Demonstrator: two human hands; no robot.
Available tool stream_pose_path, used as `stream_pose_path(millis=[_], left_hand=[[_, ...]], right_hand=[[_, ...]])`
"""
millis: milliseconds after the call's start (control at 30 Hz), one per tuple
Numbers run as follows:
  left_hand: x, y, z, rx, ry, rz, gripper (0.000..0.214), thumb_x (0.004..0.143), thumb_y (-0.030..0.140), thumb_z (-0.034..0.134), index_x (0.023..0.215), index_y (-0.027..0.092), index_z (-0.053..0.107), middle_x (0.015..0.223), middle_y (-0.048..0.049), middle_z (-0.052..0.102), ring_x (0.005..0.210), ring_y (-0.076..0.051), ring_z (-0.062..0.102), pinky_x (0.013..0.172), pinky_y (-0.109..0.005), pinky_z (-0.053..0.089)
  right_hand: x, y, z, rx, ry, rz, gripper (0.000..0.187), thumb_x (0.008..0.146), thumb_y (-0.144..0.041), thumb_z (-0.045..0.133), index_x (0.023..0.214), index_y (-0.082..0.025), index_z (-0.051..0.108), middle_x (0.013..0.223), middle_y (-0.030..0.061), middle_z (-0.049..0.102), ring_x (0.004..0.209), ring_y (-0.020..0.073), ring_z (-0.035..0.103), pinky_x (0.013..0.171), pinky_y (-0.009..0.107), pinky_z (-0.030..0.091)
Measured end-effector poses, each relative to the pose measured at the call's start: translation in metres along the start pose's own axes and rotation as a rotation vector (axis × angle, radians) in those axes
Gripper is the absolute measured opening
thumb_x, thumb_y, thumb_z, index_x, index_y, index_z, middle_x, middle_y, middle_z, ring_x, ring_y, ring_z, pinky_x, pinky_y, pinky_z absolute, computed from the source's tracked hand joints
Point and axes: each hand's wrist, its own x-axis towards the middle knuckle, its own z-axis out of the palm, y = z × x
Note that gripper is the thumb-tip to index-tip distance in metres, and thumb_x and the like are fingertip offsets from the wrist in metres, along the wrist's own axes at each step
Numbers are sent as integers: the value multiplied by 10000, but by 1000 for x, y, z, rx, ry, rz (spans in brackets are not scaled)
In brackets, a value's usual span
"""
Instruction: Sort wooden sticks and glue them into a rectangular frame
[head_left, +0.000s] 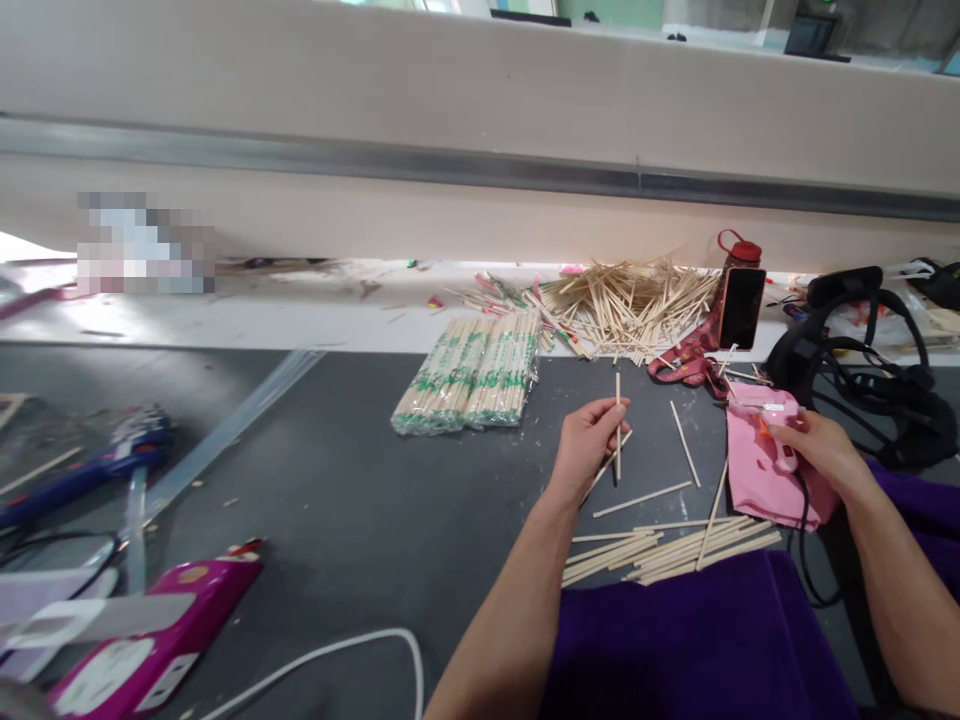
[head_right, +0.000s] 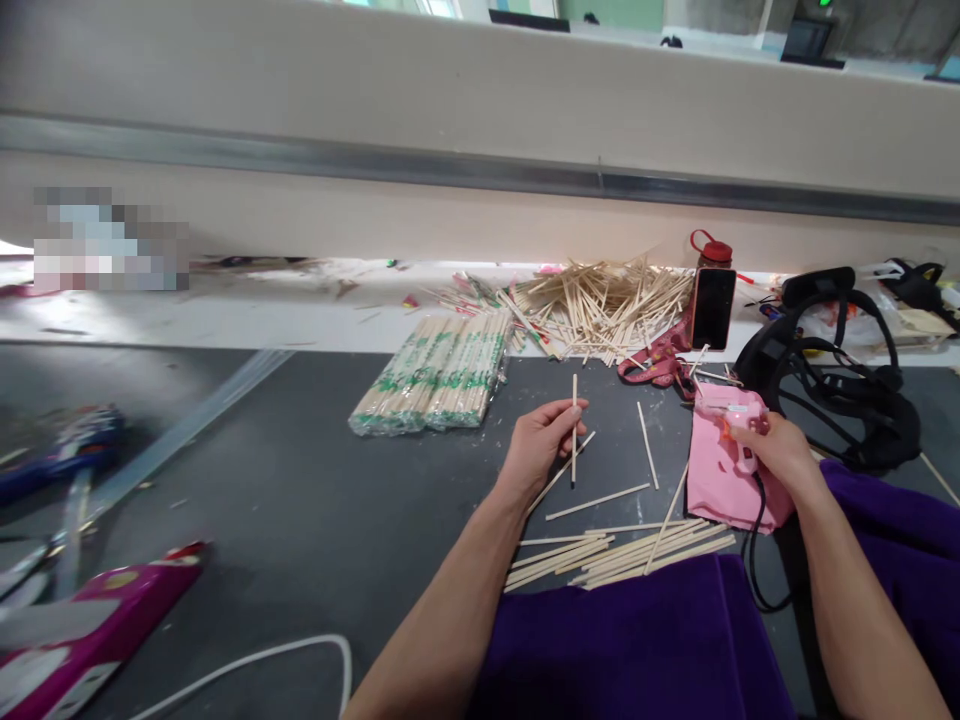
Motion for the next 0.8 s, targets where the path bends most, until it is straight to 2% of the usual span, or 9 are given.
stream_pose_path(millis=[67,133,267,367,500,600,667,733,800], left_hand=[[0,-1,0,7,-2,5,425,653,414,705,936,97,691,574,0,593,401,-35,391,388,-166,265],[1,-1,0,14,-4,4,425,658,416,702,939,97,691,576,0,592,401,-35,391,386,-165,261],[0,-1,0,19,-5,2,426,654,413,702,938,95,689,568,1,588,400,-37,392,387,-167,265],[0,0,1,20,-2,5,422,653,404,700,933,89,685,562,2,586,398,-38,390,387,-168,263],[-1,1,2,18,4,-9,428,640,408,705,924,88,680,553,3,584,395,-40,384,384,-170,254],[0,-1,3,14,-3,-21,434,630,410,713,926,93,681,554,2,588,397,-42,388,385,-171,250],[0,-2,4,11,-7,-23,435,624,413,721,921,97,684,556,1,589,399,-42,389,389,-170,252],[0,-4,4,9,-8,-24,439,621,420,728,918,100,685,558,1,590,398,-40,384,390,-169,252],[0,-4,3,12,-5,-26,441,625,424,728,920,100,685,558,0,590,395,-38,377,387,-168,249]], right_hand=[[-7,-3,-2,-257,23,-6,683,683,-595,610,1128,-77,622,932,173,706,838,309,670,655,357,482],[-15,-4,-3,-423,35,-2,713,713,-614,560,1195,-90,585,1003,189,692,907,342,658,684,383,469],[-24,3,-10,-417,-17,-76,462,811,-490,481,1113,-174,632,986,106,710,898,271,668,704,326,451],[-30,12,-16,-390,-25,-95,403,816,-450,497,1088,-181,624,917,69,721,853,235,670,682,288,435],[-41,13,-25,-534,-17,-140,325,825,-423,495,1023,-207,635,947,63,712,783,226,664,593,279,386],[-37,-5,-30,-609,43,-205,331,858,-450,450,985,-229,661,967,58,700,761,213,649,564,276,348],[-24,-27,-30,-592,80,-243,336,874,-446,424,961,-243,677,955,47,696,776,200,638,560,269,335],[-4,-52,-24,-543,1,-291,313,877,-379,414,914,-246,695,923,35,702,802,184,632,571,259,337],[17,-74,-12,-550,-119,-273,298,853,-359,442,860,-229,710,874,47,709,812,190,637,566,254,336]])
